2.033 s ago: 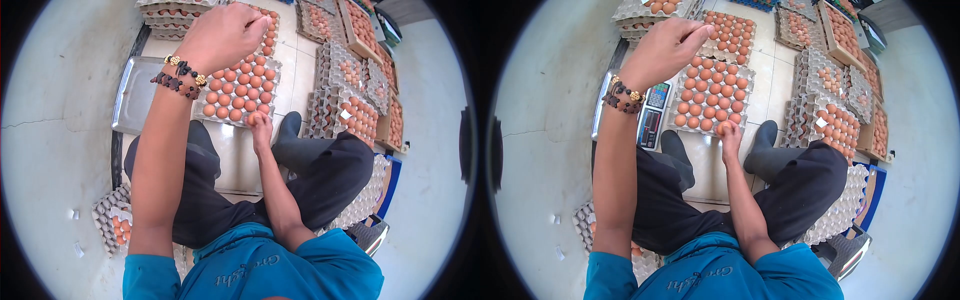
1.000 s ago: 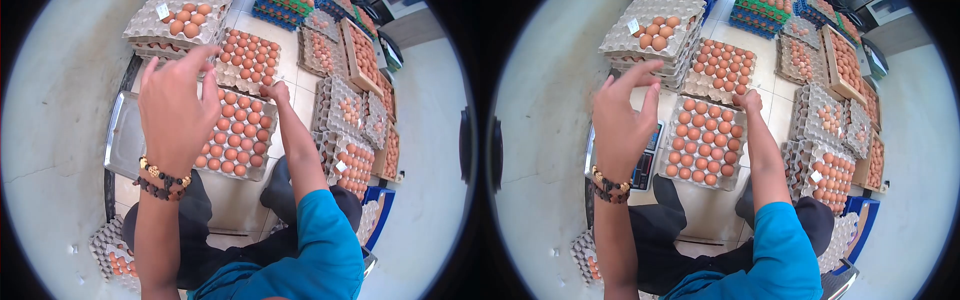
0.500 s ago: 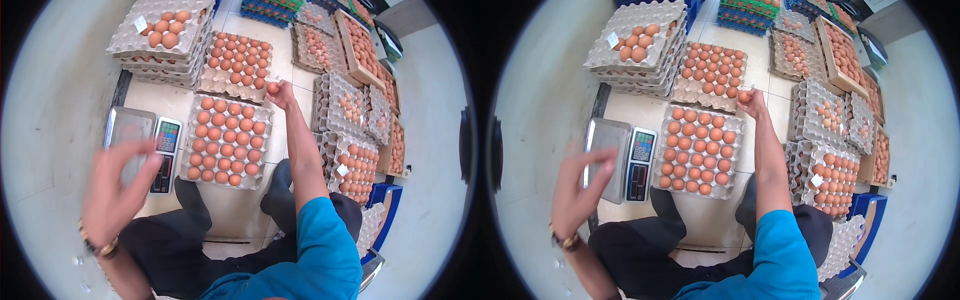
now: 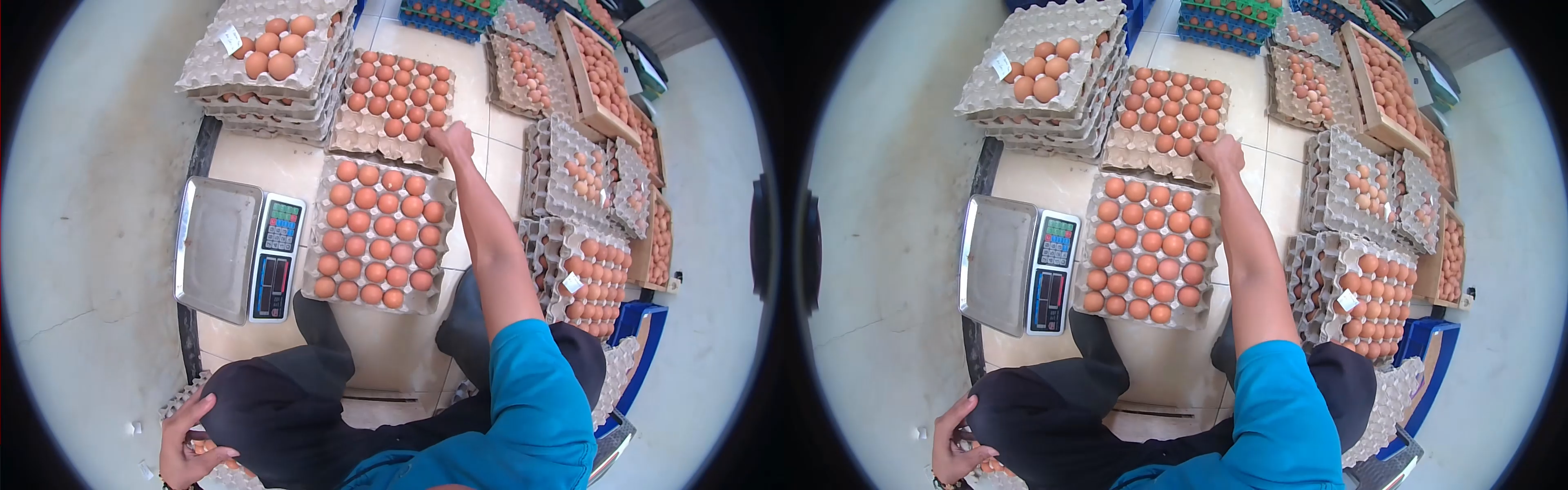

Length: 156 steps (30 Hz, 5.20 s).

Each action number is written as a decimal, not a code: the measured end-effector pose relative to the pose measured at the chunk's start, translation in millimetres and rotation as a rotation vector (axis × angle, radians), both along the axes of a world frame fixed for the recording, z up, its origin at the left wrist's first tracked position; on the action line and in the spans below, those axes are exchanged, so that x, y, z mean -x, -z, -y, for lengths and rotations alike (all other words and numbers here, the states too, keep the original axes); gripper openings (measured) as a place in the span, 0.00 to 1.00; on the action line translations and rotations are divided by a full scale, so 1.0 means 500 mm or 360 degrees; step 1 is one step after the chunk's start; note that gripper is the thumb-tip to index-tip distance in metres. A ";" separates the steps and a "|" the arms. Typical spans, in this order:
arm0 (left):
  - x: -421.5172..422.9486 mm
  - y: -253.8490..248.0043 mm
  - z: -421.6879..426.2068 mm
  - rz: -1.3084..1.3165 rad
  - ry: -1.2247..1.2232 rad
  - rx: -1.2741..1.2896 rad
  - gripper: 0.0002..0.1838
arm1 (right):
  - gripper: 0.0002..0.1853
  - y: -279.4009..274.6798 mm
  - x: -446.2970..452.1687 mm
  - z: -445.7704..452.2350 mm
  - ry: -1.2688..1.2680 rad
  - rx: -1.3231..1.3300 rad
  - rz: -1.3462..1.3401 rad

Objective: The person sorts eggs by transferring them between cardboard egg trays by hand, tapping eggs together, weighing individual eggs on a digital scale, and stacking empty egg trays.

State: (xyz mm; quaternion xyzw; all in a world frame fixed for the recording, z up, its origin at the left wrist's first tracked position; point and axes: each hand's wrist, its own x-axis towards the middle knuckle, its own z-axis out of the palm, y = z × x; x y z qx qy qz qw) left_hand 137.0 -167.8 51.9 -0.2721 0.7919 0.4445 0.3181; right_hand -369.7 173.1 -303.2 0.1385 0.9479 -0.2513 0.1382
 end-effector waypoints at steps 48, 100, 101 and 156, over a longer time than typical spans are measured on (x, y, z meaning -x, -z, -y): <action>-0.116 0.090 -0.335 -0.1924 0.0059 0.0502 0.29 | 0.37 -0.602 -0.988 0.097 0.0158 0.3014 0.0572; -0.690 0.310 -0.021 -0.1401 -0.0846 0.1376 0.40 | 0.61 -0.626 -1.121 -0.629 0.0489 -0.0511 -0.1049; -0.658 0.283 -0.030 -0.1441 -0.0943 0.1271 0.41 | 0.60 -0.639 -1.119 -0.618 0.0463 -0.0569 -0.1110; -0.229 0.164 -0.220 -0.1295 -0.0679 0.0379 0.65 | 0.55 -0.182 -0.536 0.315 0.0342 -0.0020 0.0322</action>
